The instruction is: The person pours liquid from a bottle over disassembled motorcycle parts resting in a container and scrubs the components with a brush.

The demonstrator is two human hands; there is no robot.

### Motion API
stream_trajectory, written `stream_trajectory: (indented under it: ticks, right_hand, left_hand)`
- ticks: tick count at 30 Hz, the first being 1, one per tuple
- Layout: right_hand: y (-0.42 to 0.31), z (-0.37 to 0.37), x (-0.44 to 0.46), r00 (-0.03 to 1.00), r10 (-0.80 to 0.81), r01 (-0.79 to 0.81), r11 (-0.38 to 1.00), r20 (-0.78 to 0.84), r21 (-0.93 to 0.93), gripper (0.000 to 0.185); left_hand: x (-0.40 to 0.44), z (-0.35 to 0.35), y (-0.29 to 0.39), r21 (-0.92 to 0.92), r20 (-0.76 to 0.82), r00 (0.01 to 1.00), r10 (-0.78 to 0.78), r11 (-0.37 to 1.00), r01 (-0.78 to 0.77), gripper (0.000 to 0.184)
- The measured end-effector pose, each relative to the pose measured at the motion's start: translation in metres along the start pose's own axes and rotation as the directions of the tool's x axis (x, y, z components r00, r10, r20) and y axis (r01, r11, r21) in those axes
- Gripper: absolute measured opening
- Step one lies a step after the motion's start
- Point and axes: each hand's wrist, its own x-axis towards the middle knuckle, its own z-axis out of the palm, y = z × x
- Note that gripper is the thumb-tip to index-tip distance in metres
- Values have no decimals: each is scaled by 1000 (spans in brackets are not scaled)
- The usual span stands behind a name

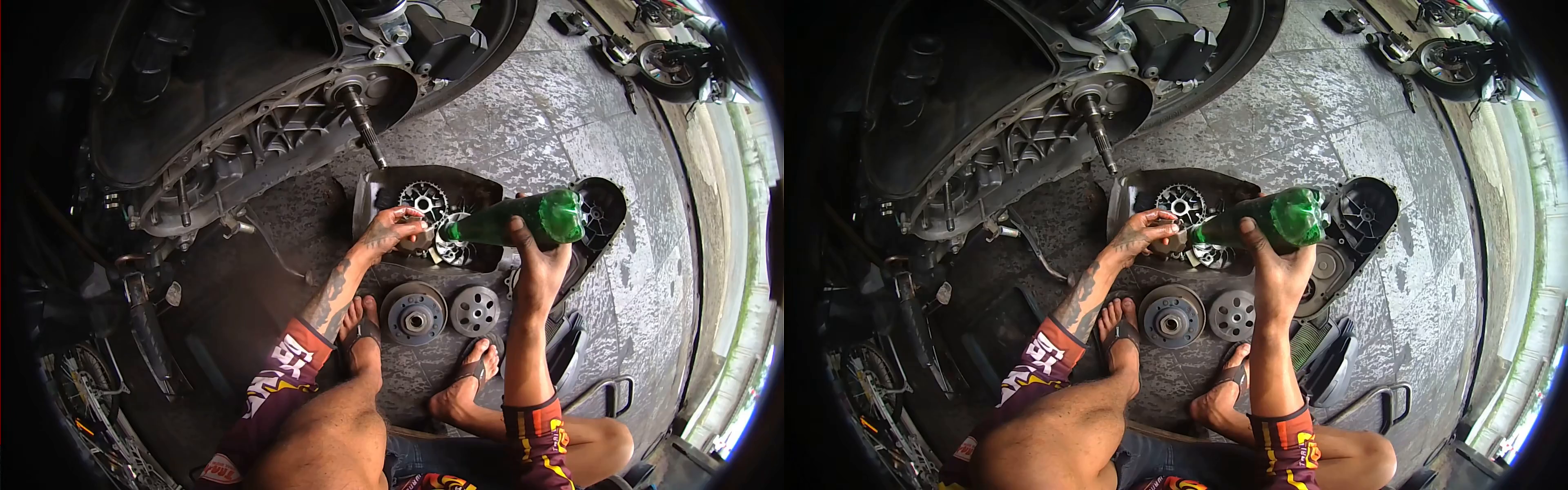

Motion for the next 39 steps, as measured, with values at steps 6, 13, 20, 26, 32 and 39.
stream_trajectory:
  ticks: [6,13,20,26,32,39]
  right_hand:
    - [2,0,-1,999,-20,22,997,25,-78,39]
    - [13,-3,-6,993,-82,97,974,82,-206,40]
    - [7,1,-7,992,-90,107,974,93,-198,41]
    - [7,-2,-10,979,-30,91,949,201,-302,42]
    - [-3,13,-10,988,-25,31,999,156,-34,48]
    - [-8,9,-6,992,-19,40,987,128,-159,45]
  left_hand:
    - [5,2,-8,-277,-65,997,-47,960,27,30]
    - [-1,1,-4,-301,-125,991,-55,954,15,44]
    - [-1,2,-3,-432,-58,997,-57,902,27,44]
    - [0,3,-3,-519,-86,994,-64,855,10,33]
    - [0,0,-5,-402,-6,999,-47,915,41,24]
    - [7,-3,-10,-24,-93,985,144,989,-147,25]
